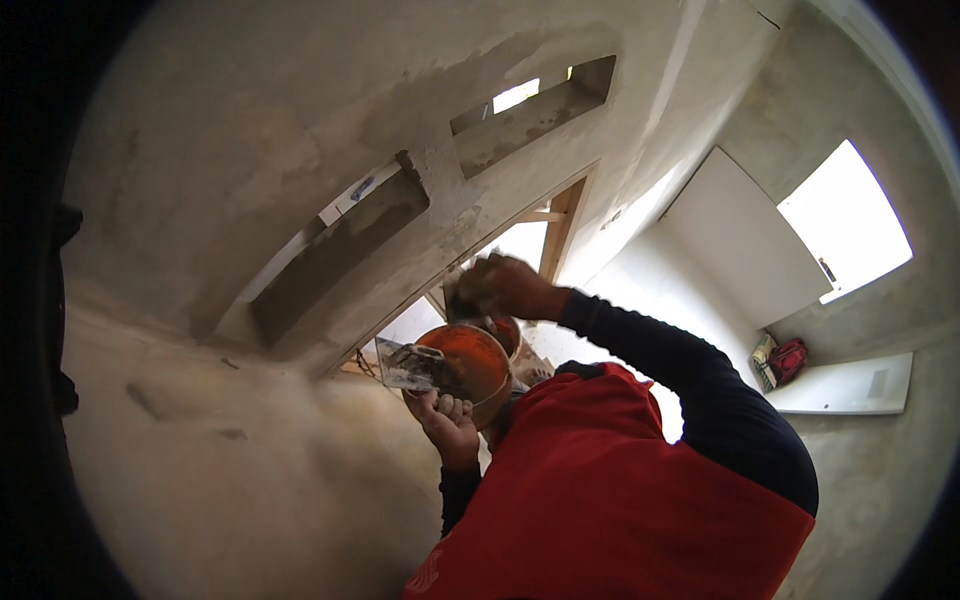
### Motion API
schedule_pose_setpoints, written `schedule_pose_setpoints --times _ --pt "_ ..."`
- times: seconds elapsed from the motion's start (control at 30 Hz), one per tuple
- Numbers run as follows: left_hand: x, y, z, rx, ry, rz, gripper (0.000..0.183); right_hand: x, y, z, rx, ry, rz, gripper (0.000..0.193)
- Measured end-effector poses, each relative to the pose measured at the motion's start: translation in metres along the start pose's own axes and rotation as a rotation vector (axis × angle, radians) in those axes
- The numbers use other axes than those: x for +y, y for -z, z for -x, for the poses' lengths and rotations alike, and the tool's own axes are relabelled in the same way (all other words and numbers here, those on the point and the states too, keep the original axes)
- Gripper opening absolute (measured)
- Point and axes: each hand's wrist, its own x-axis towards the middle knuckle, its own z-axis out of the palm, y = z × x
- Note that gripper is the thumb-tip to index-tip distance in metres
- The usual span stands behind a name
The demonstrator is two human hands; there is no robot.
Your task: The person applies plaster to a ceiling using a trowel and hawk. They repeatedly scoop plaster from the hawk and smooth it onto the ceiling surface, working across multiple sections.
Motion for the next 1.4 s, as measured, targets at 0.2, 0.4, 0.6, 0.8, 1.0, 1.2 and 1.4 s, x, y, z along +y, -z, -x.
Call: schedule_pose_setpoints --times 0.2,0.4,0.6,0.8,1.0,1.2,1.4 --pt "-0.004 0.011 -0.012 -0.063 0.095 0.047 0.015 -0.057 -0.152 -0.002 -0.757 -0.047 0.230 0.029" --pt "-0.002 0.021 -0.012 0.031 0.118 0.039 0.014 -0.092 -0.181 0.017 -0.537 -0.085 0.210 0.031" --pt "0.004 0.021 -0.007 -0.052 0.106 0.031 0.015 -0.054 -0.098 0.019 -0.364 0.239 -0.098 0.029" --pt "0.005 0.011 0.001 -0.032 0.071 0.035 0.014 -0.007 0.038 0.026 0.019 -0.464 -1.343 0.043" --pt "0.007 0.004 0.005 -0.029 0.065 -0.039 0.029 0.045 0.126 -0.019 0.672 -0.451 -0.785 0.048" --pt "0.006 0.005 0.005 -0.012 0.067 -0.039 0.026 0.095 0.141 -0.074 0.916 -0.502 0.133 0.048" --pt "0.001 0.013 -0.005 0.007 0.067 0.046 0.026 0.098 0.143 -0.085 1.163 -0.517 0.236 0.055"
